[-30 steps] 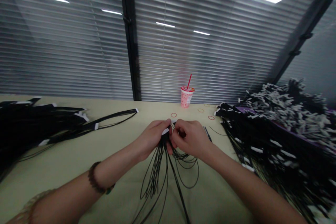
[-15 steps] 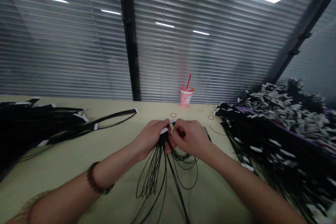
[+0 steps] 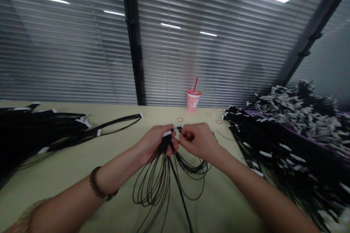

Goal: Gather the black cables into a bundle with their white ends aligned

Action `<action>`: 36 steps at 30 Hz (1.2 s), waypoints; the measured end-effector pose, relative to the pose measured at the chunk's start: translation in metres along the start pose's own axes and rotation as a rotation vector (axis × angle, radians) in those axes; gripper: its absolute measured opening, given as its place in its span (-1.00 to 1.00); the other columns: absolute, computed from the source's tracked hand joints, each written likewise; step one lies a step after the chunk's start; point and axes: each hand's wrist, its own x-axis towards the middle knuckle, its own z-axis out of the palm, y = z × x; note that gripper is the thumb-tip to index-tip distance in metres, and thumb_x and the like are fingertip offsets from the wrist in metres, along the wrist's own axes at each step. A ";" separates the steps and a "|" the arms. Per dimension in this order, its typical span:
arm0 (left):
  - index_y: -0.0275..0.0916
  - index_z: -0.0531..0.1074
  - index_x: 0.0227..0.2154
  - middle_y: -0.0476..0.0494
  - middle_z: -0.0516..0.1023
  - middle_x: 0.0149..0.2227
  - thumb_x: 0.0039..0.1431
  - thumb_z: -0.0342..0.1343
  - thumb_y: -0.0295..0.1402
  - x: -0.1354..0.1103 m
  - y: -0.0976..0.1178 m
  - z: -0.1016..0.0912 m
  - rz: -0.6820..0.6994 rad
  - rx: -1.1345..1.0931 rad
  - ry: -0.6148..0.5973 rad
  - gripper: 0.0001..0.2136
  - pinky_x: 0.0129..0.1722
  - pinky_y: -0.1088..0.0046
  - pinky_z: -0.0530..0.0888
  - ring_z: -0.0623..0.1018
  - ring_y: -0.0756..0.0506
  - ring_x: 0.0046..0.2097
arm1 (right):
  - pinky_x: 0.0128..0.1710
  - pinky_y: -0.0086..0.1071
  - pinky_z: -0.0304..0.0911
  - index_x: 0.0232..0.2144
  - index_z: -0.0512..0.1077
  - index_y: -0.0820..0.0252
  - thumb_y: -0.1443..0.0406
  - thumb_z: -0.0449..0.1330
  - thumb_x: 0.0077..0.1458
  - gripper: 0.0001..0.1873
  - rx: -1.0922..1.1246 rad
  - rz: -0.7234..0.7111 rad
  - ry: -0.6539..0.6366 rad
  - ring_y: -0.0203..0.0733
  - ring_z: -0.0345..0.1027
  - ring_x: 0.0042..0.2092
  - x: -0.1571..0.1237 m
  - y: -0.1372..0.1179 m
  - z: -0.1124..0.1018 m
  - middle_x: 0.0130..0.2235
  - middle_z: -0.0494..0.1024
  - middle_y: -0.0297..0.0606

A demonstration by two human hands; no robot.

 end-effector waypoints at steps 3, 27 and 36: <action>-0.30 0.23 -0.62 -0.12 0.42 -0.72 0.13 -0.20 -0.30 0.000 -0.001 0.000 -0.007 0.003 -0.012 -0.72 -0.74 0.61 0.24 0.37 0.03 -0.76 | -0.58 -0.51 -0.16 -0.68 0.28 0.24 0.34 0.07 -0.11 -0.84 -0.010 0.010 -0.004 -0.47 -0.01 -0.62 0.000 -0.001 0.001 -0.69 0.24 -0.45; -0.32 0.25 -0.62 -0.19 0.44 -0.69 0.11 -0.16 -0.20 -0.008 -0.002 0.006 0.111 0.102 -0.096 -0.68 -0.77 0.56 0.26 0.36 0.00 -0.74 | -0.58 -0.51 -0.13 -0.63 0.30 0.24 0.37 0.06 -0.09 -0.87 -0.027 0.026 -0.025 -0.45 0.06 -0.61 -0.001 -0.005 0.000 -0.65 0.31 -0.42; -0.31 0.26 -0.57 -0.15 0.44 -0.68 0.11 -0.14 -0.21 -0.007 -0.003 0.006 0.117 0.059 -0.101 -0.71 -0.76 0.57 0.26 0.37 0.01 -0.72 | -0.55 -0.52 -0.09 -0.67 0.28 0.25 0.39 0.07 -0.12 -0.86 0.029 -0.003 0.026 -0.45 0.06 -0.59 -0.001 -0.003 0.001 -0.66 0.28 -0.44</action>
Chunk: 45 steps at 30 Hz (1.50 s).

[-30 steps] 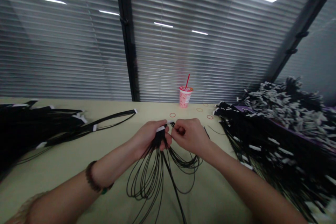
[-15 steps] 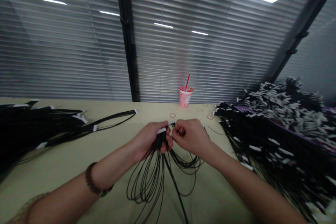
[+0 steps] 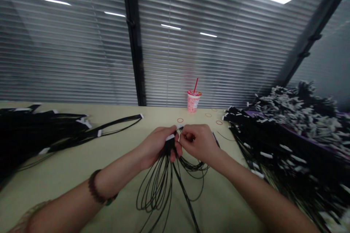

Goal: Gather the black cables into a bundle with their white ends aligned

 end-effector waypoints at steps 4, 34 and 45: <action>-0.28 0.21 -0.58 -0.10 0.42 -0.71 0.13 -0.18 -0.26 0.002 0.002 -0.003 -0.107 -0.081 0.044 -0.74 -0.73 0.61 0.26 0.33 0.06 -0.76 | -0.58 -0.53 -0.11 -0.68 0.25 0.25 0.42 0.07 -0.16 -0.87 0.047 0.016 0.003 -0.46 0.02 -0.62 0.000 0.000 -0.001 -0.68 0.23 -0.47; -0.29 0.25 -0.59 -0.13 0.42 -0.70 0.12 -0.15 -0.24 0.001 0.002 0.000 -0.049 -0.040 0.052 -0.72 -0.78 0.60 0.20 0.36 0.03 -0.73 | -0.54 -0.52 -0.09 -0.65 0.22 0.24 0.43 0.05 -0.13 -0.87 -0.086 -0.022 -0.006 -0.42 0.05 -0.57 -0.001 -0.003 0.001 -0.62 0.26 -0.41; -0.31 0.25 -0.59 -0.13 0.43 -0.70 0.13 -0.17 -0.27 0.001 0.001 0.000 -0.060 -0.041 0.036 -0.72 -0.77 0.61 0.23 0.36 0.03 -0.73 | -0.55 -0.51 -0.12 -0.65 0.21 0.24 0.44 0.05 -0.14 -0.87 -0.073 -0.030 -0.002 -0.42 0.03 -0.56 -0.003 -0.002 0.002 -0.62 0.23 -0.43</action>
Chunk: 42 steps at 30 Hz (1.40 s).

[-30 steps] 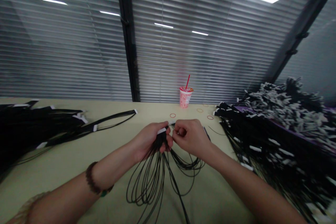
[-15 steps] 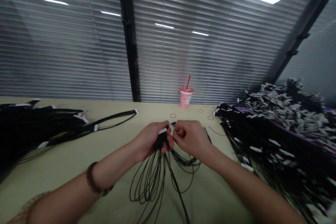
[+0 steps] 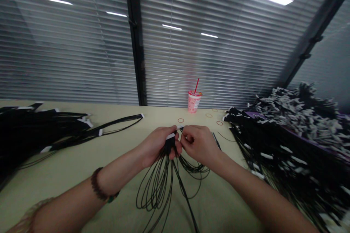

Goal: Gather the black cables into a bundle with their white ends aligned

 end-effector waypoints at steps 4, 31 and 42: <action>-0.32 0.26 -0.57 -0.15 0.43 -0.70 0.13 -0.17 -0.24 0.000 -0.001 0.000 -0.002 0.030 -0.008 -0.70 -0.77 0.60 0.23 0.34 0.03 -0.75 | -0.55 -0.51 -0.12 -0.65 0.25 0.23 0.46 0.05 -0.16 -0.88 0.013 -0.034 -0.013 -0.42 0.02 -0.57 0.001 0.000 -0.001 -0.63 0.22 -0.44; -0.32 0.29 -0.58 -0.16 0.44 -0.68 0.12 -0.18 -0.15 0.001 -0.009 -0.001 0.038 0.170 -0.027 -0.64 -0.74 0.55 0.26 0.36 0.00 -0.72 | -0.54 -0.52 -0.10 -0.62 0.22 0.24 0.48 0.03 -0.15 -0.88 0.035 -0.038 -0.059 -0.41 0.06 -0.55 0.001 0.002 0.002 -0.61 0.25 -0.43; -0.31 0.26 -0.55 -0.12 0.43 -0.66 0.12 -0.15 -0.21 0.000 0.000 -0.001 0.140 0.105 0.077 -0.72 -0.67 0.55 0.30 0.38 0.01 -0.68 | -0.43 -0.49 0.03 -0.43 0.27 0.24 0.37 -0.05 0.09 -0.88 -0.013 0.000 -0.012 -0.34 0.22 -0.43 0.002 0.009 0.010 -0.45 0.38 -0.31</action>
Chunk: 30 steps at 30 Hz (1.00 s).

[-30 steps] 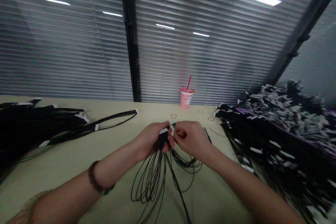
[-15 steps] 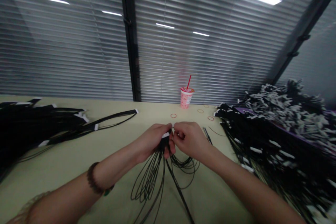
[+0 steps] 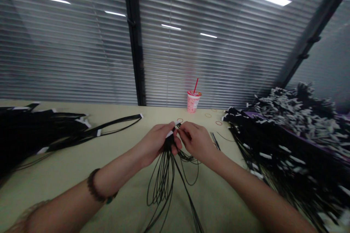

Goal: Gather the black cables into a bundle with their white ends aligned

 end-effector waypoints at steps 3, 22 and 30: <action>-0.30 0.23 -0.55 -0.11 0.45 -0.63 0.11 -0.11 -0.28 0.007 0.009 -0.014 0.029 -0.051 0.128 -0.78 -0.60 0.55 0.35 0.42 0.01 -0.65 | -0.40 -0.49 0.05 -0.39 0.30 0.23 0.32 -0.08 0.14 -0.82 -0.004 -0.011 -0.011 -0.32 0.24 -0.41 0.001 0.003 -0.002 -0.43 0.40 -0.29; -0.28 0.24 -0.56 -0.17 0.49 -0.59 0.09 -0.08 -0.33 0.037 0.012 -0.083 0.221 0.074 0.471 -0.82 -0.51 0.46 0.45 0.52 -0.09 -0.57 | -0.48 -0.47 0.01 -0.18 0.29 0.18 0.22 -0.02 0.10 -0.75 -0.170 0.119 -0.076 -0.29 0.27 -0.49 0.000 0.018 0.010 -0.49 0.44 -0.33; -0.25 0.17 -0.57 0.03 0.35 -0.73 0.17 -0.24 -0.39 0.045 0.008 -0.135 0.490 0.180 0.879 -0.77 -0.58 0.55 0.39 0.45 0.00 -0.64 | -0.45 -0.46 0.02 -0.44 0.39 0.19 0.24 0.00 0.08 -0.79 -0.196 0.078 -0.186 -0.31 0.27 -0.45 -0.001 0.015 0.012 -0.51 0.42 -0.30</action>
